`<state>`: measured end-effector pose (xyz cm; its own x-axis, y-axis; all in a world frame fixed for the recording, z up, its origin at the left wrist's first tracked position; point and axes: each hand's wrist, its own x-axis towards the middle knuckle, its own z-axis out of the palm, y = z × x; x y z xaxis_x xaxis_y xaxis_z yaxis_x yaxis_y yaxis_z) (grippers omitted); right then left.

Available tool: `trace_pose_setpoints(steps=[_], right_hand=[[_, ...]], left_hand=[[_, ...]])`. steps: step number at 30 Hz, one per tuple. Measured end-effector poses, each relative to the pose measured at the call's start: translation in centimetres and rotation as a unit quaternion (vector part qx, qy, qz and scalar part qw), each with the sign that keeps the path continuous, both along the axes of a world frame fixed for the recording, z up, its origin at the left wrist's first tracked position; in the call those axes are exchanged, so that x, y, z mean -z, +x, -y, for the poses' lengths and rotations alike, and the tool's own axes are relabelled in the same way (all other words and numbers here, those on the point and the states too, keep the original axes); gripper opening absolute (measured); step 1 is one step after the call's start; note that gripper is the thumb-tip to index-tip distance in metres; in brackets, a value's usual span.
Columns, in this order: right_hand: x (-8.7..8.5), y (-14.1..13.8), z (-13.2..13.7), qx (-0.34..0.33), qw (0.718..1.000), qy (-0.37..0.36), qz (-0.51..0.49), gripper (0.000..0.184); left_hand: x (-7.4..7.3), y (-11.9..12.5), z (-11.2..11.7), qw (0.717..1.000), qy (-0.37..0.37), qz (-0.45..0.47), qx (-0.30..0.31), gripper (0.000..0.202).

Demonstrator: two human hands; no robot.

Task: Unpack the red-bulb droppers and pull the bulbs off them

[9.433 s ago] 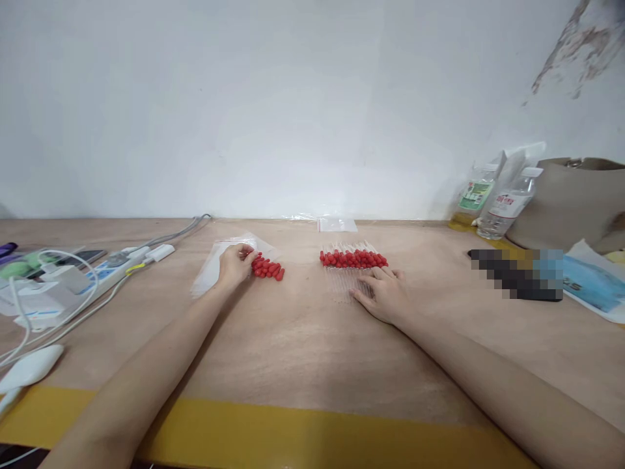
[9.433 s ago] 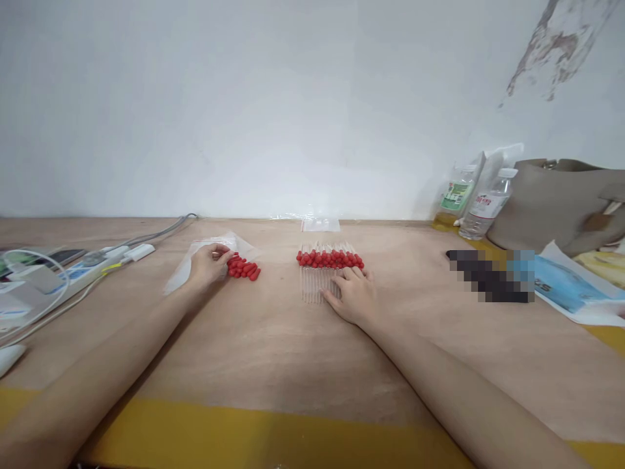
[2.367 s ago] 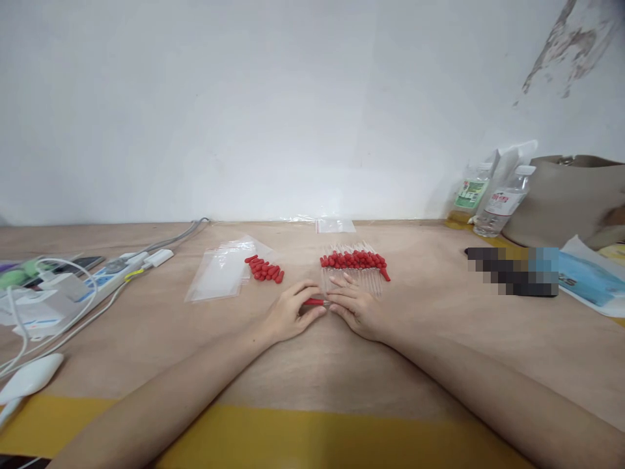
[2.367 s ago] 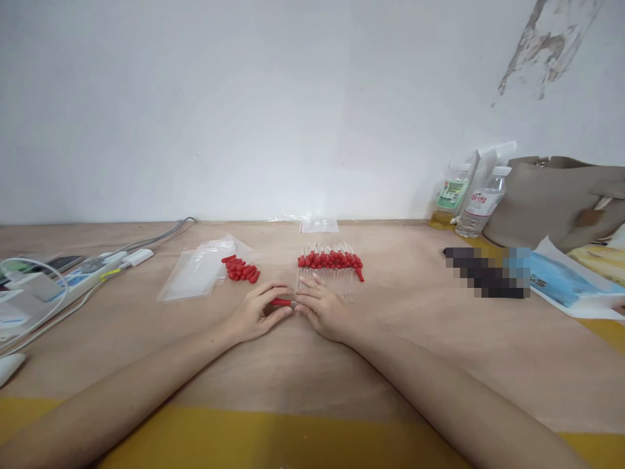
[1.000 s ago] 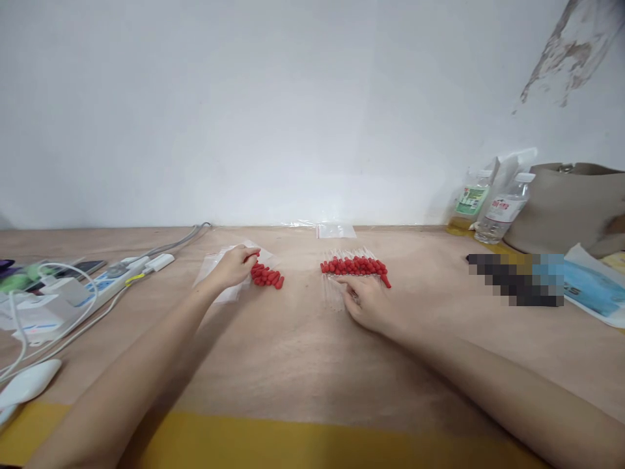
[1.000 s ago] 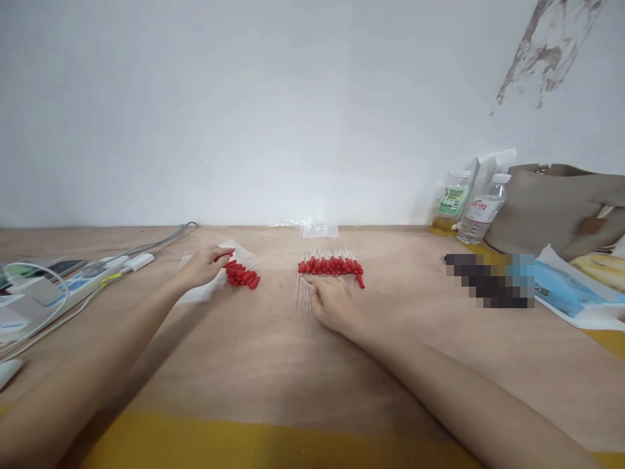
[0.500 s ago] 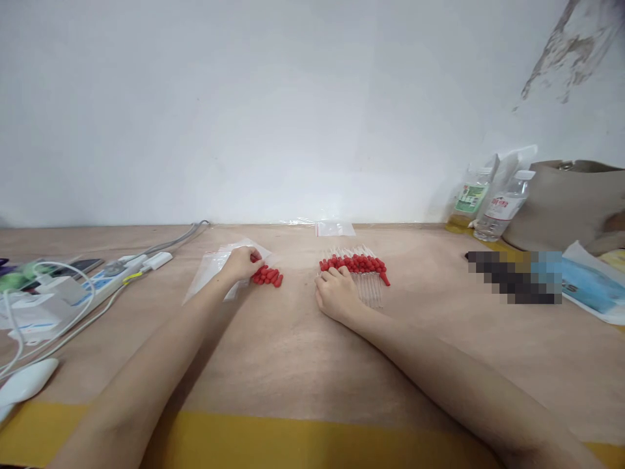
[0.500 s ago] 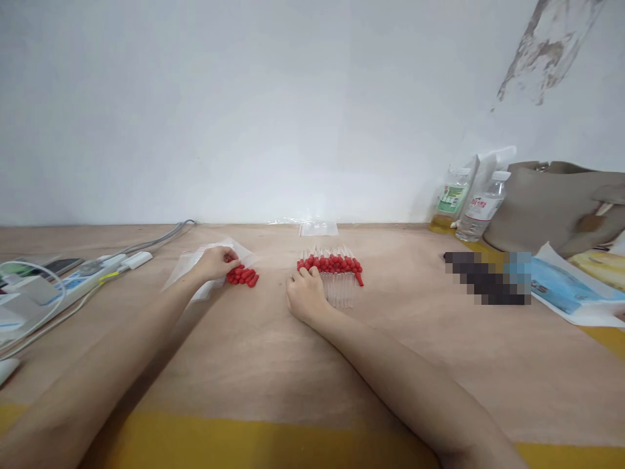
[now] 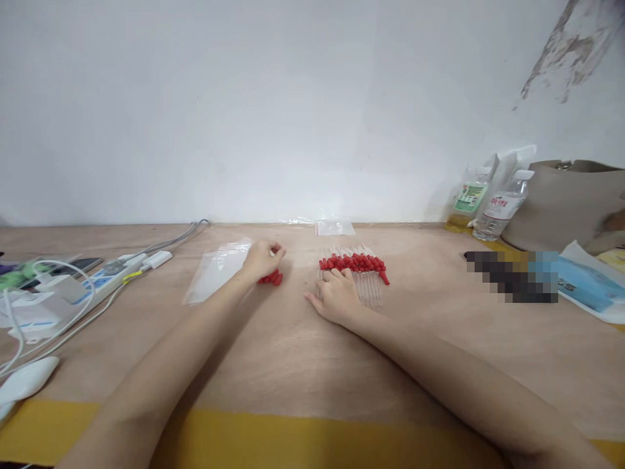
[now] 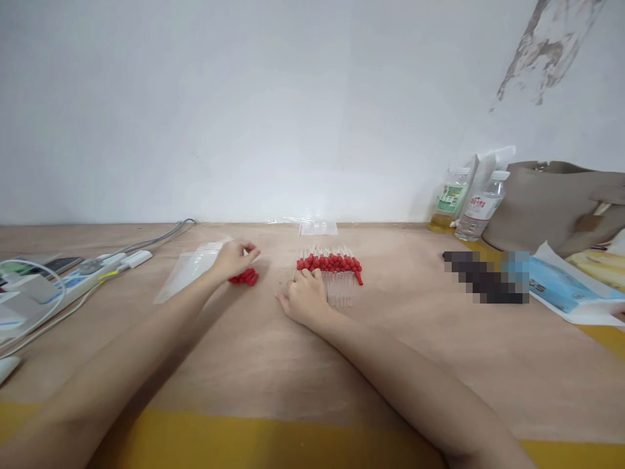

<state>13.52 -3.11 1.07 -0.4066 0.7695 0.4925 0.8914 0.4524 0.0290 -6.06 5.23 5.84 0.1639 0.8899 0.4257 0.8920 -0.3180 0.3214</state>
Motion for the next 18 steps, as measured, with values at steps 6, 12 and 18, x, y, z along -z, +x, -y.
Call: trace_pose_setpoints(steps=[6, 12, 18], right_hand=[[-0.1, 2.9, 2.5, -0.052, 0.998, 0.019, 0.0, 0.032], [0.6, 4.2, 3.1, -0.048, 0.998, 0.028, -0.035, 0.025], [1.0, 4.2, 2.8, -0.054, 0.996, 0.033, -0.06, 0.022]], left_hand=[[1.5, 6.5, -0.3, 0.994, -0.081, 0.021, 0.077, 0.02], [2.6, 8.4, -1.2, 0.984, -0.133, 0.079, 0.09, 0.031], [3.6, 8.7, -1.7, 0.977, -0.147, 0.144, 0.059, 0.029]])
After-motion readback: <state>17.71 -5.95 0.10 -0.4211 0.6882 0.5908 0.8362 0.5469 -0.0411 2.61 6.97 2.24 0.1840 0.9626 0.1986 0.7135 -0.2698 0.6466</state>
